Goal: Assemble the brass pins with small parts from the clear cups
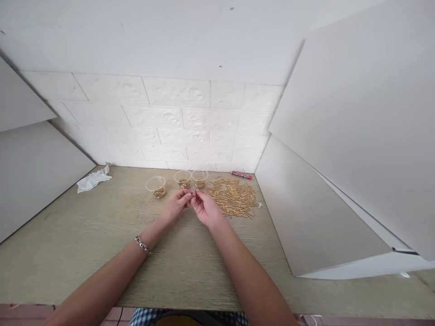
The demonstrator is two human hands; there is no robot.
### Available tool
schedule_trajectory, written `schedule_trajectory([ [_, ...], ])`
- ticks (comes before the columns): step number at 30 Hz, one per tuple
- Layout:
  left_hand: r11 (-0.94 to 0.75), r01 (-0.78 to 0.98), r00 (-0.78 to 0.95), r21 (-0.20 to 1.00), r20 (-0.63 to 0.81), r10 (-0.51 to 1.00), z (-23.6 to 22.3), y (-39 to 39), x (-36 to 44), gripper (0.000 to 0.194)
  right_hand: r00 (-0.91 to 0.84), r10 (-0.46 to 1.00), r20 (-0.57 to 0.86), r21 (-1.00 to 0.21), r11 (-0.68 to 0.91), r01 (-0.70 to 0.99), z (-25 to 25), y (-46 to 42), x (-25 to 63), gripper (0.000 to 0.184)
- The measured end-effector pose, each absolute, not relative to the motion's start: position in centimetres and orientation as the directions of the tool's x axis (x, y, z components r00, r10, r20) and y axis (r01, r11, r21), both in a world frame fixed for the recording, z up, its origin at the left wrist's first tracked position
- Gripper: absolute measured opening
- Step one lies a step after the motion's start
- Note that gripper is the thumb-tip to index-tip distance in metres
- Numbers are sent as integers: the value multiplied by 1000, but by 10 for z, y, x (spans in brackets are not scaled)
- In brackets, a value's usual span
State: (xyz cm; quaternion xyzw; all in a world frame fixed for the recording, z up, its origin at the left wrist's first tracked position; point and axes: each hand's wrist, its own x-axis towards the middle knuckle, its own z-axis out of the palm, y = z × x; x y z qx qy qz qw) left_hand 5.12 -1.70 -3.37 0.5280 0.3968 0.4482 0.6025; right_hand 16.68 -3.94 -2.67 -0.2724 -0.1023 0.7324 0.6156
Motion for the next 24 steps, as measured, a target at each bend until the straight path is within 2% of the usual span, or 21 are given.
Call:
schedule_trajectory([
  [3,64,-112,215,992,-39,976,-35,-16,51,36,-55,935,-350,-449,-220,-866,-24,-39,168,17],
  [6,77,-72,165,994,-64,984,-34,-15,50,28,-33,928,-371,-446,-210,-870,-22,-39,170,17],
  [11,67,-104,171,992,-48,984,-34,-14,49,28,-28,935,-353,-476,-206,-855,-22,-40,169,14],
  [16,12,-87,94,996,-3,996,-34,-15,48,26,-15,937,-350,-485,-195,-852,-24,-40,169,13],
  [21,42,71,196,997,-56,979,-28,-19,46,32,-19,938,-346,-481,-194,-855,-24,-40,169,15],
  [24,-101,227,247,969,43,968,-24,-22,45,22,-15,937,-349,-490,-196,-849,-25,-39,170,14],
])
